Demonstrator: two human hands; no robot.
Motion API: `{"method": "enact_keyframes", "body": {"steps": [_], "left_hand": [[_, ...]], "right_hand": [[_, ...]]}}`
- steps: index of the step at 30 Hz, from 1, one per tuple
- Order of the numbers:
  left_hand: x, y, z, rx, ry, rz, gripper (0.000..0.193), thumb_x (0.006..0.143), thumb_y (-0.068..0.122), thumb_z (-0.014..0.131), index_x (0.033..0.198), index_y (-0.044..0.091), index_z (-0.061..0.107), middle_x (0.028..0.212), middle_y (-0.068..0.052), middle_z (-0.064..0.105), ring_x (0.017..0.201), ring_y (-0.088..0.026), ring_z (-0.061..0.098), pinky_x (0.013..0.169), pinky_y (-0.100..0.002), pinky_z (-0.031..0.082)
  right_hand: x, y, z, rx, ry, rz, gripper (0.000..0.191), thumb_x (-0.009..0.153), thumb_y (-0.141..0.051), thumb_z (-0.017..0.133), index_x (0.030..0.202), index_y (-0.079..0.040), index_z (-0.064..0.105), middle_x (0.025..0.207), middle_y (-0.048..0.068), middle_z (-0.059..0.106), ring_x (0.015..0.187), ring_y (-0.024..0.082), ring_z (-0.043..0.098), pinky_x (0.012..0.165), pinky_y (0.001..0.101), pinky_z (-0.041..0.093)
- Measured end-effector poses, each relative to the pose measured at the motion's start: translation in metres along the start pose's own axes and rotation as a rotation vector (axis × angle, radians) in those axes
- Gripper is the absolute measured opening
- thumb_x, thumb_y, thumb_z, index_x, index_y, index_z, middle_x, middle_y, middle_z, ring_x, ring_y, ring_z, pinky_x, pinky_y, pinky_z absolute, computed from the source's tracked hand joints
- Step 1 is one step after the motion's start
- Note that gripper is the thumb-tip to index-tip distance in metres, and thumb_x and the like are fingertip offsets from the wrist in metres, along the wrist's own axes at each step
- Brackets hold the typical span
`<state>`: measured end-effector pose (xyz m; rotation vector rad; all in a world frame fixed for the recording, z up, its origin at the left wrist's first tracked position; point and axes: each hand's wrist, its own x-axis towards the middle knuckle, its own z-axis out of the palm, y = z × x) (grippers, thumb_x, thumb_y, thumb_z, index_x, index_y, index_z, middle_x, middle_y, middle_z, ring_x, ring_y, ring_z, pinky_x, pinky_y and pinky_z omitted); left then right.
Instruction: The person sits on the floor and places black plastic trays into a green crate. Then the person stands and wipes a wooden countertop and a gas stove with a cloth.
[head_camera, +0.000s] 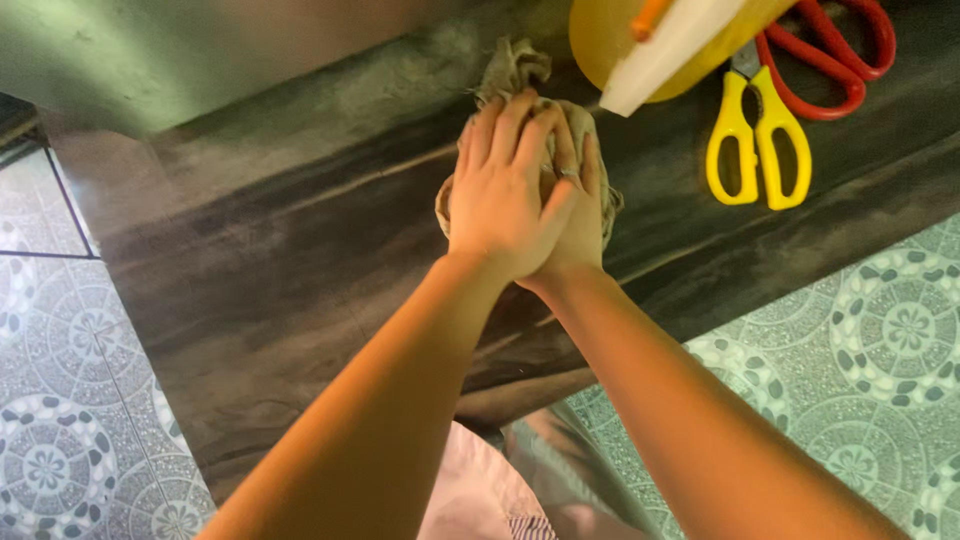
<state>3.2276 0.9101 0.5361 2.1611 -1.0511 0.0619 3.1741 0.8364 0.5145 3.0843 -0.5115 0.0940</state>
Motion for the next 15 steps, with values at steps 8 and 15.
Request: {"method": "enact_keyframes", "body": {"steps": [8, 15], "left_hand": [[-0.070, 0.060, -0.010, -0.120, 0.006, -0.001, 0.066, 0.084, 0.029, 0.067, 0.145, 0.009, 0.052, 0.157, -0.016, 0.045, 0.148, -0.043, 0.038, 0.125, -0.056, 0.028], [-0.131, 0.058, -0.049, -0.170, -0.043, -0.018, 0.066, 0.083, 0.028, 0.067, 0.145, 0.009, 0.054, 0.159, -0.014, 0.044, 0.150, -0.041, 0.038, 0.126, -0.054, 0.029]], "right_hand": [[-0.094, -0.001, -0.011, -0.119, -0.013, 0.044, 0.081, 0.094, -0.054, 0.048, 0.162, -0.017, 0.024, 0.167, 0.013, 0.023, 0.154, 0.033, 0.017, 0.122, 0.0539, 0.017], [-0.144, -0.048, -0.028, -0.006, -0.002, -0.055, 0.082, 0.092, -0.052, 0.050, 0.161, -0.014, 0.027, 0.166, 0.015, 0.025, 0.153, 0.033, 0.018, 0.123, 0.0530, 0.016]]}}
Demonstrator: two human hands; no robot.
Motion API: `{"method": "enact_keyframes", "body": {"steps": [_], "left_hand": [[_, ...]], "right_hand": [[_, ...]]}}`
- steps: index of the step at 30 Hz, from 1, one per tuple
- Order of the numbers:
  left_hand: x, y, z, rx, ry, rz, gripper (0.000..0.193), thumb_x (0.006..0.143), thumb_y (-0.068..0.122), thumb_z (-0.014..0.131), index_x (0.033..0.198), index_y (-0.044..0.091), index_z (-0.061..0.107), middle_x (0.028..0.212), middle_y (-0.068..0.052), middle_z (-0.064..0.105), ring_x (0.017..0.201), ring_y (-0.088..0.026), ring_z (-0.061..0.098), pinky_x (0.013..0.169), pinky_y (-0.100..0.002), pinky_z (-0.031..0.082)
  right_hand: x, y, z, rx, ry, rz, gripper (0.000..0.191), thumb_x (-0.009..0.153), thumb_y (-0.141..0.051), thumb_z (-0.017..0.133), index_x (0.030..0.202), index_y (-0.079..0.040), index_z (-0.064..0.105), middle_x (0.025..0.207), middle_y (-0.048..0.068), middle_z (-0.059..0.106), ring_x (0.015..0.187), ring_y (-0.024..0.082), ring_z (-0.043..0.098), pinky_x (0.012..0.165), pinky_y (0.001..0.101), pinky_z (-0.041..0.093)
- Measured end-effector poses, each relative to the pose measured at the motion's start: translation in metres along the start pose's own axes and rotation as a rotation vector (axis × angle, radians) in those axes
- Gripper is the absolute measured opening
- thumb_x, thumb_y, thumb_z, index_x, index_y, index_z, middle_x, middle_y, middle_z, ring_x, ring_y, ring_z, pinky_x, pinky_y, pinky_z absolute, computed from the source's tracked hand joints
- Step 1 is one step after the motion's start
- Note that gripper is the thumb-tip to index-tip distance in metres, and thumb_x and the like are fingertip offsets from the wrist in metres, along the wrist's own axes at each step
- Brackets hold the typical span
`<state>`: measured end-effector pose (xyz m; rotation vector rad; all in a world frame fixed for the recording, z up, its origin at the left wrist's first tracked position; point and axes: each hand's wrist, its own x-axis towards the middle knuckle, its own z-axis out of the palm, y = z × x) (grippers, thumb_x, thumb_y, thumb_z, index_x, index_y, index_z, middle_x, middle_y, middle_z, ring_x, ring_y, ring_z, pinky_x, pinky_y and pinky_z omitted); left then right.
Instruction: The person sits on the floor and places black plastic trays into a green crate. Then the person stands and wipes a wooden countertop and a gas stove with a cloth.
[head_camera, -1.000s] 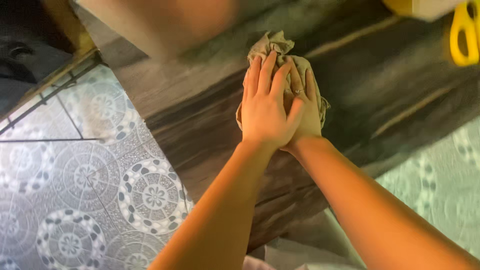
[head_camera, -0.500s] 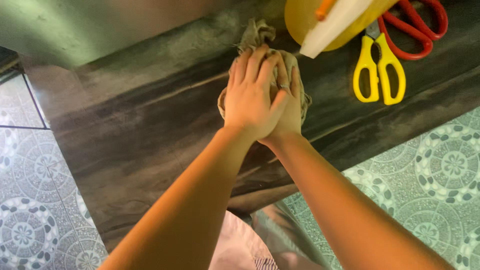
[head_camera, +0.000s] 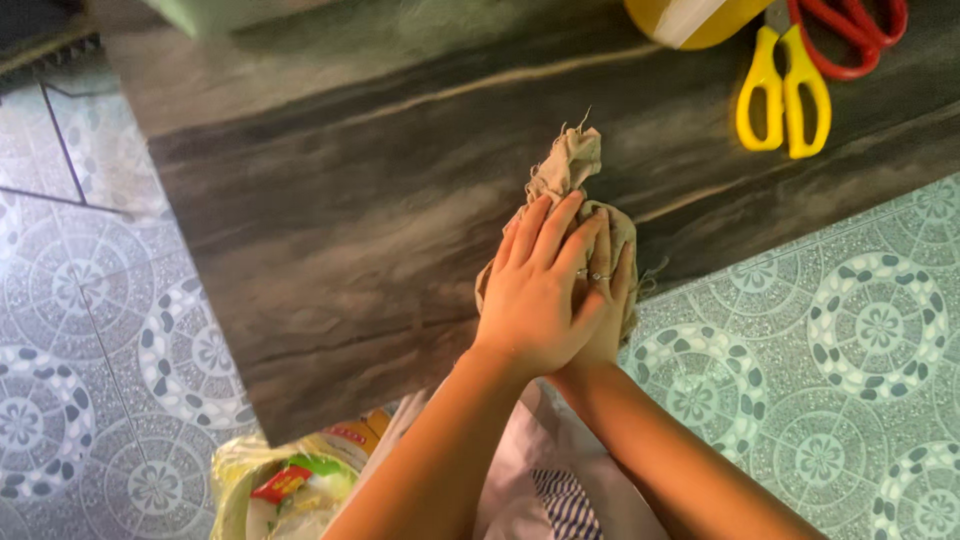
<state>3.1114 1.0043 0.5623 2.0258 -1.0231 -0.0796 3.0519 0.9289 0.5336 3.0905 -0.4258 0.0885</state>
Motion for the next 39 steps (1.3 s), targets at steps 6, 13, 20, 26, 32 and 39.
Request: {"method": "enact_keyframes", "body": {"steps": [6, 13, 20, 26, 32, 39], "left_hand": [[-0.061, -0.016, -0.048, 0.055, 0.038, -0.143, 0.070, 0.083, 0.028, 0.068, 0.148, 0.009, 0.052, 0.160, -0.016, 0.043, 0.152, -0.042, 0.034, 0.126, -0.055, 0.026], [-0.077, -0.045, -0.079, 0.184, 0.201, -0.311, 0.068, 0.089, 0.029, 0.065, 0.152, 0.009, 0.048, 0.164, -0.018, 0.038, 0.155, -0.045, 0.030, 0.128, -0.057, 0.024], [0.003, -0.106, -0.061, 0.316, 0.275, -0.392, 0.071, 0.087, 0.035, 0.064, 0.150, 0.008, 0.045, 0.161, -0.019, 0.036, 0.152, -0.045, 0.026, 0.125, -0.057, 0.019], [0.111, -0.128, -0.026, 0.383, 0.253, -0.348, 0.069, 0.088, 0.040, 0.061, 0.145, 0.005, 0.045, 0.159, -0.019, 0.037, 0.149, -0.043, 0.027, 0.124, -0.056, 0.019], [0.182, -0.119, 0.017, 0.344, 0.229, -0.283, 0.065, 0.088, 0.039, 0.061, 0.143, 0.007, 0.049, 0.156, -0.016, 0.041, 0.148, -0.041, 0.031, 0.125, -0.055, 0.022], [0.208, -0.111, 0.046, 0.307, 0.218, -0.197, 0.060, 0.089, 0.037, 0.061, 0.142, 0.009, 0.052, 0.154, -0.014, 0.046, 0.148, -0.039, 0.036, 0.126, -0.052, 0.026]], "right_hand": [[-0.015, -0.065, -0.002, 0.169, -0.010, -0.224, 0.082, 0.091, -0.051, 0.052, 0.159, -0.012, 0.029, 0.165, 0.016, 0.026, 0.153, 0.033, 0.019, 0.123, 0.0523, 0.016], [0.016, -0.109, 0.011, 0.238, -0.025, -0.407, 0.083, 0.089, -0.050, 0.055, 0.158, -0.010, 0.031, 0.164, 0.017, 0.027, 0.152, 0.034, 0.020, 0.123, 0.0514, 0.016], [0.114, -0.089, 0.028, 0.227, -0.003, -0.495, 0.084, 0.087, -0.049, 0.057, 0.156, -0.007, 0.034, 0.163, 0.018, 0.029, 0.151, 0.034, 0.021, 0.123, 0.0505, 0.015], [0.202, -0.028, 0.027, 0.308, 0.109, -0.430, 0.084, 0.086, -0.046, 0.060, 0.154, -0.003, 0.038, 0.160, 0.020, 0.035, 0.148, 0.034, 0.028, 0.122, 0.0450, 0.022], [0.250, 0.043, 0.033, 0.206, 0.107, -0.394, 0.082, 0.087, -0.042, 0.059, 0.154, -0.002, 0.037, 0.160, 0.021, 0.035, 0.149, 0.036, 0.027, 0.123, 0.0459, 0.022], [0.244, 0.074, 0.047, 0.153, 0.139, -0.353, 0.079, 0.088, -0.038, 0.059, 0.154, -0.001, 0.037, 0.160, 0.023, 0.035, 0.150, 0.037, 0.027, 0.124, 0.0469, 0.022]]}}
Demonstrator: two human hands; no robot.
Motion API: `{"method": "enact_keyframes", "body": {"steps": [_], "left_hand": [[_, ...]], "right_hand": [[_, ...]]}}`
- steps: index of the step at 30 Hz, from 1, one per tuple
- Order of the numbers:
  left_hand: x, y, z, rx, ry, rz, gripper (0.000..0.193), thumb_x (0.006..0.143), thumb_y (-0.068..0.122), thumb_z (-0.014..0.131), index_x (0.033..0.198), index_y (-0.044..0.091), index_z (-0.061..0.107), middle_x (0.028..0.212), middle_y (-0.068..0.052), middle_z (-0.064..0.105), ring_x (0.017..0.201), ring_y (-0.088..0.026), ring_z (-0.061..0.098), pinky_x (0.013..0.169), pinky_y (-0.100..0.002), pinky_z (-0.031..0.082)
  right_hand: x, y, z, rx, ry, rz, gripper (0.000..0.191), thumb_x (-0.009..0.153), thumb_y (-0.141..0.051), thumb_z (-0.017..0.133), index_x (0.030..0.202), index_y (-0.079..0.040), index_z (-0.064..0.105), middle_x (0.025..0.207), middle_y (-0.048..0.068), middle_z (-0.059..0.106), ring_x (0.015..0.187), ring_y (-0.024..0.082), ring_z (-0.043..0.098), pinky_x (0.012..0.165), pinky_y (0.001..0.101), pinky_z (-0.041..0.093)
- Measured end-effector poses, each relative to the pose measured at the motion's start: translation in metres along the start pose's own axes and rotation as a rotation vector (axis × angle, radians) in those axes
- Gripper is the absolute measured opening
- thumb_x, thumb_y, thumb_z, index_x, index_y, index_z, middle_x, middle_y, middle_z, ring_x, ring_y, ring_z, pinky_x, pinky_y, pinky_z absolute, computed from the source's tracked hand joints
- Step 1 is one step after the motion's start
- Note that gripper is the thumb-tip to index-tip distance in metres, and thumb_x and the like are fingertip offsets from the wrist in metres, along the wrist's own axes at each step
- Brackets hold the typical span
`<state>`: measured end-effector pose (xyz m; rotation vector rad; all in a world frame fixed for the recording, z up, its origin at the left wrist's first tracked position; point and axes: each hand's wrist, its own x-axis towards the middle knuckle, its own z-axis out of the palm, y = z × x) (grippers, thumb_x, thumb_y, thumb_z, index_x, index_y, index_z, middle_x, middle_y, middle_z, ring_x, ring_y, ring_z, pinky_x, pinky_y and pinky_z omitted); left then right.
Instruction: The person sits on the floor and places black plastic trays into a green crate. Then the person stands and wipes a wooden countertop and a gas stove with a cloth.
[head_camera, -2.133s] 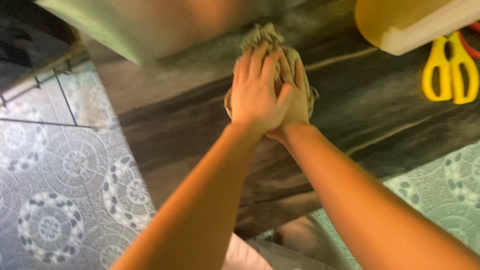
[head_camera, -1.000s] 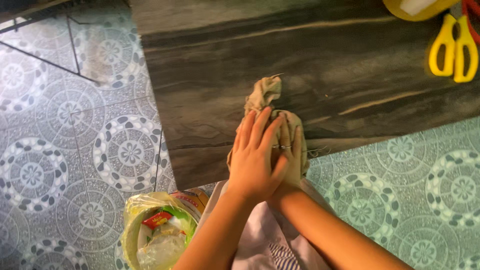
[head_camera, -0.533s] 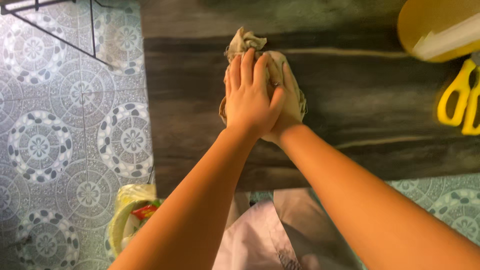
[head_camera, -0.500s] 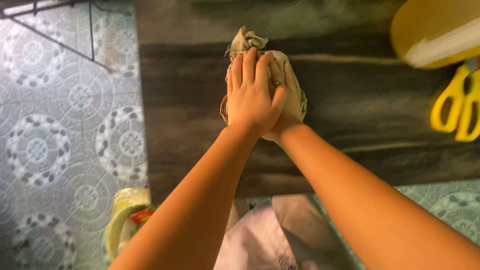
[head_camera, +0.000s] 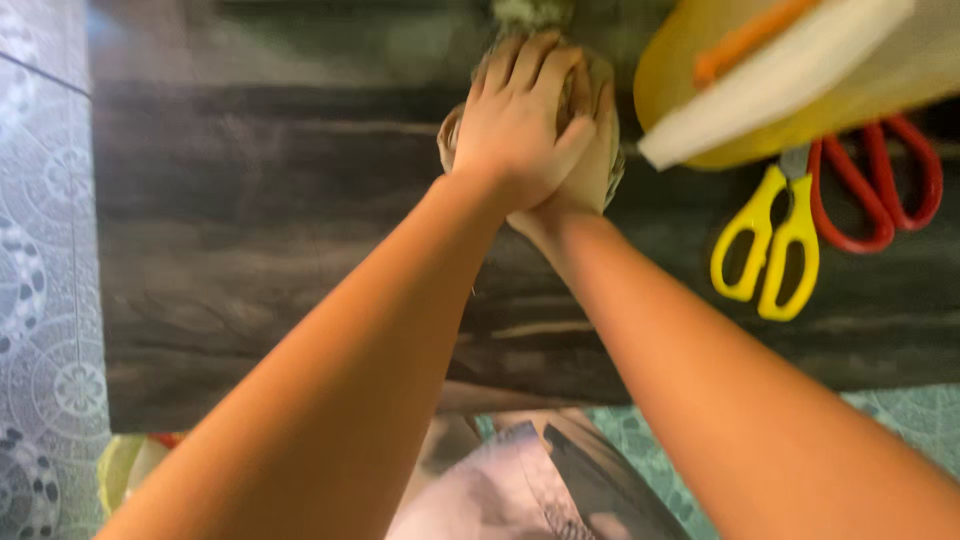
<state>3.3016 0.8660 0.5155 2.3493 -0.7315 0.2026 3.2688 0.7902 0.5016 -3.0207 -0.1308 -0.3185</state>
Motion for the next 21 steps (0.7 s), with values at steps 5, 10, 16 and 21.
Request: {"method": "enact_keyframes", "body": {"steps": [5, 10, 16, 21], "left_hand": [[-0.039, 0.038, 0.003, 0.004, 0.070, 0.029, 0.061, 0.089, 0.034, 0.062, 0.143, 0.010, 0.052, 0.155, -0.014, 0.045, 0.148, -0.040, 0.037, 0.127, -0.053, 0.026], [-0.114, 0.088, -0.016, -0.035, 0.036, -0.022, 0.065, 0.088, 0.033, 0.063, 0.147, 0.009, 0.050, 0.158, -0.016, 0.042, 0.149, -0.041, 0.036, 0.126, -0.054, 0.026], [-0.191, 0.137, -0.037, -0.051, -0.032, -0.066, 0.069, 0.086, 0.032, 0.064, 0.147, 0.006, 0.048, 0.161, -0.018, 0.041, 0.151, -0.043, 0.033, 0.127, -0.055, 0.024], [-0.226, 0.189, -0.018, -0.132, -0.099, -0.070, 0.079, 0.083, 0.034, 0.069, 0.148, -0.002, 0.043, 0.157, -0.023, 0.039, 0.149, -0.047, 0.031, 0.124, -0.060, 0.022]], "right_hand": [[-0.052, 0.008, -0.015, -0.058, 0.001, 0.030, 0.077, 0.090, -0.036, 0.058, 0.154, 0.000, 0.036, 0.160, 0.023, 0.035, 0.151, 0.039, 0.026, 0.124, 0.0476, 0.021], [-0.133, -0.003, -0.038, -0.057, -0.023, 0.048, 0.075, 0.091, -0.033, 0.058, 0.154, 0.001, 0.036, 0.161, 0.024, 0.035, 0.151, 0.040, 0.026, 0.125, 0.0483, 0.021], [-0.230, -0.027, -0.057, 0.093, 0.015, 0.064, 0.072, 0.091, -0.030, 0.056, 0.152, 0.003, 0.035, 0.159, 0.026, 0.035, 0.151, 0.042, 0.027, 0.124, 0.0509, 0.022], [-0.292, -0.003, -0.074, 0.367, 0.152, 0.169, 0.055, 0.102, -0.027, 0.053, 0.153, -0.006, 0.046, 0.160, 0.018, 0.045, 0.152, 0.035, 0.040, 0.127, 0.0437, 0.032]]}}
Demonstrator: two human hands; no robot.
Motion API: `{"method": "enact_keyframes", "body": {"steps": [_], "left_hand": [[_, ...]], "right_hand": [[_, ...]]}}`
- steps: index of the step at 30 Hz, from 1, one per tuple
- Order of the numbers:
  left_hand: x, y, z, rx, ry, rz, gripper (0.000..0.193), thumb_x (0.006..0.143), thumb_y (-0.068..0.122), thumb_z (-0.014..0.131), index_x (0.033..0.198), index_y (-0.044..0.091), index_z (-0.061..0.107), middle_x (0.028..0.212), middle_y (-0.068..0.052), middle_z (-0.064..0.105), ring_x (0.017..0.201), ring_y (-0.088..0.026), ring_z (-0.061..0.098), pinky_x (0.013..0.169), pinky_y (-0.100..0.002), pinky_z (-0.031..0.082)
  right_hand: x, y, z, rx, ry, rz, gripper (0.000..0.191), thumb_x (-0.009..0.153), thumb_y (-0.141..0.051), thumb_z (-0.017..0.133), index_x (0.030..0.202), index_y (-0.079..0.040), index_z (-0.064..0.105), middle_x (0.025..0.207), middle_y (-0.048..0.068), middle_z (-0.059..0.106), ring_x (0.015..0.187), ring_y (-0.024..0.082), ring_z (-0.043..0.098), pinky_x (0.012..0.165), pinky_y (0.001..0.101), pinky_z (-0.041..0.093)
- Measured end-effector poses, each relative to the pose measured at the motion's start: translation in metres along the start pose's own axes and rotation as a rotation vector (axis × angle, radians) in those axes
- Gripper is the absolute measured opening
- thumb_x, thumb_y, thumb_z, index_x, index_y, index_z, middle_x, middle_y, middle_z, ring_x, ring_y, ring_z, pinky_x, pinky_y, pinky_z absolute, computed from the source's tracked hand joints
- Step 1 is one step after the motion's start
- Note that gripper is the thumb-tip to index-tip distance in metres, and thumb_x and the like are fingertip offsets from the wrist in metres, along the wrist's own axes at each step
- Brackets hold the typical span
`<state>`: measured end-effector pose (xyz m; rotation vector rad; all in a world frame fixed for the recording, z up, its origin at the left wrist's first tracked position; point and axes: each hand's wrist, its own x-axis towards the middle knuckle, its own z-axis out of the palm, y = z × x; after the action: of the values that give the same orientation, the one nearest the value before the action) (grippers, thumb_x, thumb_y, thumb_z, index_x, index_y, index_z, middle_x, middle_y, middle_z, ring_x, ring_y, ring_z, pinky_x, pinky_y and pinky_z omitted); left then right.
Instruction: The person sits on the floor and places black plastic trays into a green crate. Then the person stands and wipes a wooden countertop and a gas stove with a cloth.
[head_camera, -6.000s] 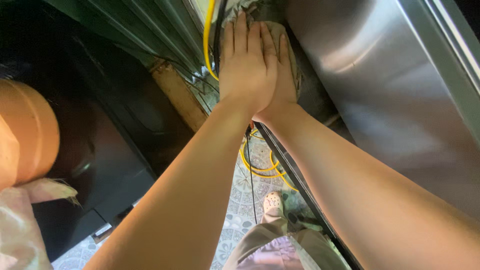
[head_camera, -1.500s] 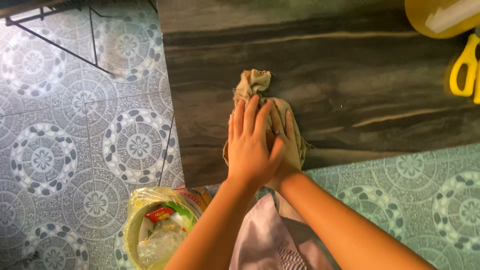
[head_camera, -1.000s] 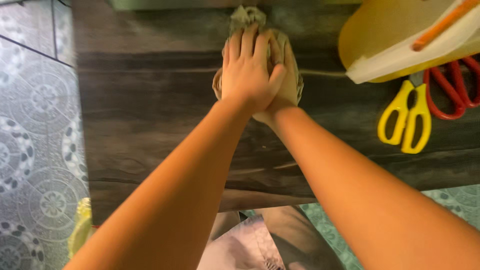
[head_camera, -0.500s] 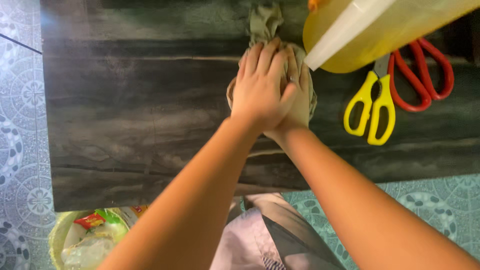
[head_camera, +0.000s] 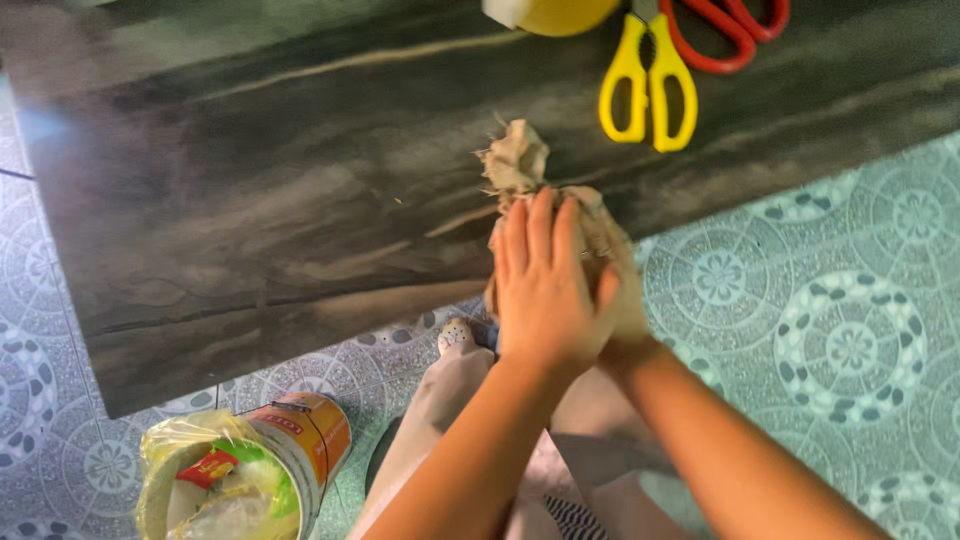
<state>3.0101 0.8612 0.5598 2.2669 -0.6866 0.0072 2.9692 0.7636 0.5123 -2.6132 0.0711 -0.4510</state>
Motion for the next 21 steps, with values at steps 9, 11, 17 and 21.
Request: {"method": "enact_keyframes", "body": {"steps": [9, 11, 17, 21], "left_hand": [[0.016, 0.106, 0.099, -0.047, -0.058, 0.038, 0.085, 0.085, 0.038, 0.072, 0.151, -0.004, 0.038, 0.159, -0.025, 0.036, 0.148, -0.050, 0.030, 0.123, -0.060, 0.022], [0.032, 0.133, 0.131, -0.036, -0.039, 0.046, 0.085, 0.086, 0.039, 0.071, 0.151, -0.003, 0.038, 0.159, -0.025, 0.036, 0.148, -0.050, 0.029, 0.123, -0.060, 0.022], [0.091, 0.197, 0.218, -0.053, -0.023, 0.064, 0.082, 0.090, 0.045, 0.068, 0.153, 0.003, 0.039, 0.160, -0.021, 0.035, 0.150, -0.046, 0.028, 0.124, -0.060, 0.020], [0.121, 0.220, 0.254, -0.050, -0.028, 0.109, 0.078, 0.091, 0.049, 0.067, 0.152, 0.008, 0.042, 0.162, -0.021, 0.033, 0.150, -0.046, 0.026, 0.124, -0.060, 0.019]], "right_hand": [[-0.027, 0.120, -0.091, -0.143, -0.015, -0.135, 0.054, 0.101, -0.027, 0.056, 0.149, -0.004, 0.052, 0.157, 0.016, 0.049, 0.149, 0.031, 0.043, 0.126, 0.0473, 0.032], [-0.025, 0.161, -0.114, -0.070, -0.007, -0.149, 0.055, 0.100, -0.025, 0.055, 0.150, -0.003, 0.051, 0.158, 0.017, 0.048, 0.150, 0.032, 0.042, 0.126, 0.0479, 0.031], [-0.006, 0.265, -0.189, -0.089, -0.135, -0.138, 0.063, 0.092, -0.028, 0.062, 0.149, -0.005, 0.051, 0.154, 0.017, 0.049, 0.148, 0.037, 0.040, 0.123, 0.0494, 0.031], [0.009, 0.302, -0.219, -0.258, -0.265, -0.155, 0.065, 0.088, -0.029, 0.064, 0.149, -0.011, 0.051, 0.156, 0.016, 0.046, 0.147, 0.038, 0.038, 0.122, 0.0540, 0.025]]}}
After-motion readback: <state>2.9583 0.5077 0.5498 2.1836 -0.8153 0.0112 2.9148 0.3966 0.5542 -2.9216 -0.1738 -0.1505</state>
